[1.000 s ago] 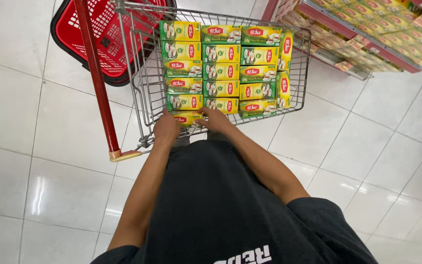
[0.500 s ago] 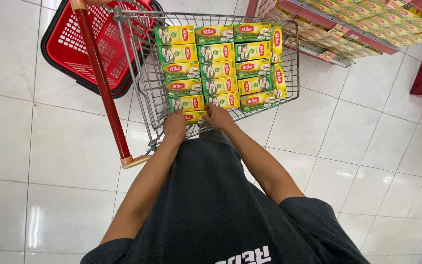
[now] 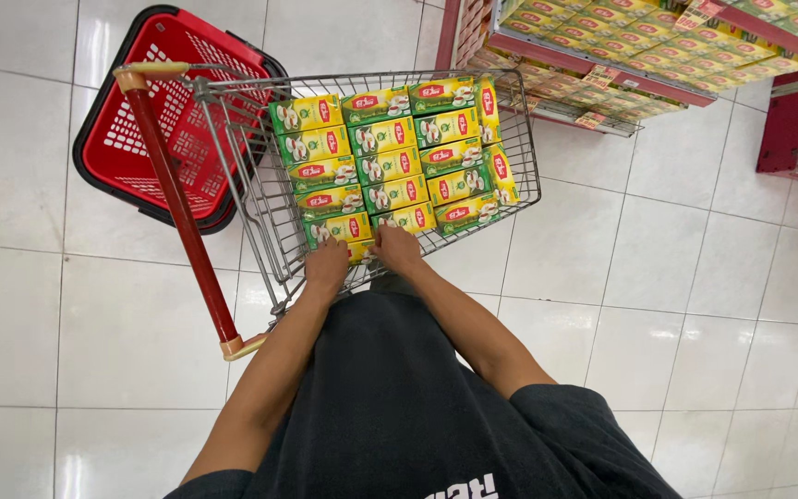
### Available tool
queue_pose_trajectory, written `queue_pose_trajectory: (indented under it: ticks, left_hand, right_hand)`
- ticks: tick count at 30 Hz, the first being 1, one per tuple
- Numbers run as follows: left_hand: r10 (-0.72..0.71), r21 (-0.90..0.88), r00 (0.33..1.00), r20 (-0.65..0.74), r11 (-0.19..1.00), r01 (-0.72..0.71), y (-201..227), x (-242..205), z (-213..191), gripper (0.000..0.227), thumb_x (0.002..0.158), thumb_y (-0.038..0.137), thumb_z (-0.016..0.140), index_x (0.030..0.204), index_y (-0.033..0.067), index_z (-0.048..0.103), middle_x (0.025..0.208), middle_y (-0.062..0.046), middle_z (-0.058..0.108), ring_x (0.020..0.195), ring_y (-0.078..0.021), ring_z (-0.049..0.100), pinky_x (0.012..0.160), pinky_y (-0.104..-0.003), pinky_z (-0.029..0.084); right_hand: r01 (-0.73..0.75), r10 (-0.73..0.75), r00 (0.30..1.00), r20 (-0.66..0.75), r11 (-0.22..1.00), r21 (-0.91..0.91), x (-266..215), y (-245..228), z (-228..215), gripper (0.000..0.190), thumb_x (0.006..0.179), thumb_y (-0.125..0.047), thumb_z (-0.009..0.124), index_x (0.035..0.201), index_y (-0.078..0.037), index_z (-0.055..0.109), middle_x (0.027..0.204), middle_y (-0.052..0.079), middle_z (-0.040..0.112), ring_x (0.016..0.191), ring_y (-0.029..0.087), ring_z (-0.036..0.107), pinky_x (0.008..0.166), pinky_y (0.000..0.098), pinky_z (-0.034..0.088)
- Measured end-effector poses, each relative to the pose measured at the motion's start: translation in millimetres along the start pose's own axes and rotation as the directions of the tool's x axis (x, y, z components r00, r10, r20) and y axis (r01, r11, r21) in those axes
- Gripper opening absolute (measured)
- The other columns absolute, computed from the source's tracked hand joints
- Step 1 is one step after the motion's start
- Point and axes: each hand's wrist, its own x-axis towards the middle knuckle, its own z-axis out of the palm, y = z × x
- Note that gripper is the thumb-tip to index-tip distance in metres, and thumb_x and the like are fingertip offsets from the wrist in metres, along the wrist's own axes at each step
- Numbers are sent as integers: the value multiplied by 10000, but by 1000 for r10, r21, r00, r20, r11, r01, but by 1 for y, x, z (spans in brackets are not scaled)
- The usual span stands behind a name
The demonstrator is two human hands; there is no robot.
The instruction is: The person repeatedly picks yellow and green packaged boxes from a supermarket shelf and places them into a red shopping cart. They continue this process throughout the clip, filling the cart with multiple boxes.
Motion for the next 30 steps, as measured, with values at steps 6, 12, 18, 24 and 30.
queue_pose_trajectory:
  ticks: [6, 12, 18, 24, 30]
  left_hand:
    - [20, -20, 991, 133, 1000, -18, -13, 13, 12, 351, 978, 262, 565, 1217, 5, 560, 1158, -189, 546, 1140, -421, 604, 794, -591, 580]
    - [74, -79, 997, -15, 994, -75, 0, 7, -34, 509, 953, 282, 632, 1395, 52, 527, 1315, -187, 525, 1273, -426, 554, 928, -519, 547]
    - [66, -11, 987, 149, 998, -65, 9, -1, -54, 796, 1027, 370, 595, 1684, 174, 190, 1756, -175, 26, 1594, -439, 37, 1248, -610, 206]
    - [6, 69, 974, 225, 997, -22, 4, 10, -39, 805, 1038, 445, 535, 1689, 257, 101, 1763, -106, -72, 1606, -401, -11, 1218, -623, 246]
    - [46, -25, 976, 215, 999, -41, 0, 10, -46, 832, 1001, 388, 594, 1686, 216, 155, 1763, -129, -25, 1604, -416, 12, 1184, -681, 264]
  right_hand:
    - [-5, 5, 1000, -12, 1000, 10, -3, -6, -18, 253, 842, -351, 746, 888, -133, 628, 853, 176, 716, 920, 442, 733, 786, 563, 572]
    - [61, 36, 931, -365, 966, 250, -38, 13, -61, 290, 959, -316, 665, 1139, -89, 661, 1036, 152, 689, 993, 344, 718, 844, 487, 585]
    - [-255, 227, 831, -508, 967, 16, -59, 74, -96, 577, 979, -321, 681, 1450, -10, 561, 1477, 221, 469, 1377, 416, 517, 1200, 614, 307]
    - [-277, 239, 874, -422, 960, -29, -43, 108, -74, 643, 952, -350, 692, 1467, 9, 549, 1486, 215, 431, 1361, 420, 544, 1188, 579, 376]
    - [-79, 316, 778, -542, 906, 415, -54, 136, -80, 461, 916, -209, 706, 1331, -14, 663, 1382, 173, 503, 1172, 408, 670, 1012, 468, 570]
